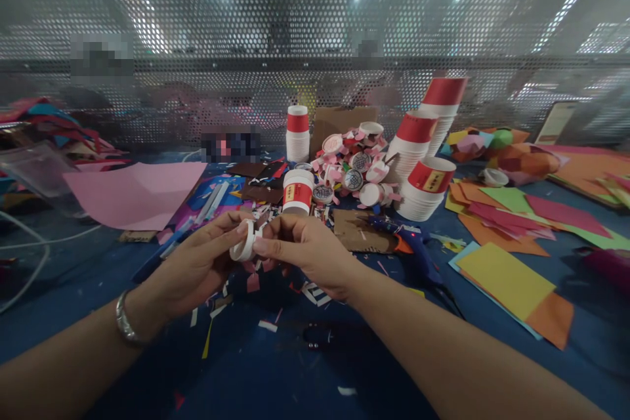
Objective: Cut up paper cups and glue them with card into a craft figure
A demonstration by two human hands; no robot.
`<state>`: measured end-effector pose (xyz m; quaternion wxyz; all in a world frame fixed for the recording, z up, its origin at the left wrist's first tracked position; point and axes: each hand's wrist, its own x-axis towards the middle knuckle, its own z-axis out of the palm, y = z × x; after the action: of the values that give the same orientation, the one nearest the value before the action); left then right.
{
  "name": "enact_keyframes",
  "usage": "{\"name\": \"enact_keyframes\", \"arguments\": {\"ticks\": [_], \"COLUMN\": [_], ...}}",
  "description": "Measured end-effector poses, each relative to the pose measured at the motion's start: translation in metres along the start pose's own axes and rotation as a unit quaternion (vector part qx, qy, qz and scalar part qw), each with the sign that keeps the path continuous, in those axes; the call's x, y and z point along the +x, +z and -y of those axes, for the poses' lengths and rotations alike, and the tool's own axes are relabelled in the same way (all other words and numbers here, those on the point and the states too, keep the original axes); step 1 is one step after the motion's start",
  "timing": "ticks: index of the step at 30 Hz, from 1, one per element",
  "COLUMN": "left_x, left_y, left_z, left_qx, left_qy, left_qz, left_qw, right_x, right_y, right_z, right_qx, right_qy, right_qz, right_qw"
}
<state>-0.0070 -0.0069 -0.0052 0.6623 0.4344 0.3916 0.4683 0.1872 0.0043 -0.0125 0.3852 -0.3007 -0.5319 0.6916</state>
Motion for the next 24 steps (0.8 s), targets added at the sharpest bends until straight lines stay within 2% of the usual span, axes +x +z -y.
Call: {"name": "enact_keyframes", "arguments": {"ticks": [5, 7, 10, 21, 24], "left_x": [0.005, 0.007, 0.008, 0.005, 0.006], "left_y": [-0.009, -0.013, -0.015, -0.005, -0.005], "left_z": [-0.007, -0.011, -0.014, -0.012, -0.014], "left_qx": [-0.006, -0.02, -0.037, -0.064, -0.081], "left_qy": [-0.088, -0.102, -0.091, -0.048, -0.035], "left_qz": [0.061, 0.071, 0.074, 0.052, 0.029], "left_qw": [0.994, 0.992, 0.992, 0.995, 0.996], "right_x": [0.001, 0.001, 0.0, 0.001, 0.001], "right_y": [-0.001, -0.001, -0.002, -0.001, -0.002], "right_z": [0.001, 0.001, 0.002, 0.002, 0.003], "right_qx": [0.008, 0.011, 0.018, 0.034, 0.027], "right_qy": [0.008, 0.002, 0.0, -0.01, -0.019], "right_qz": [-0.007, -0.005, 0.005, 0.02, 0.02], "right_qw": [1.0, 1.0, 1.0, 0.999, 0.999]}}
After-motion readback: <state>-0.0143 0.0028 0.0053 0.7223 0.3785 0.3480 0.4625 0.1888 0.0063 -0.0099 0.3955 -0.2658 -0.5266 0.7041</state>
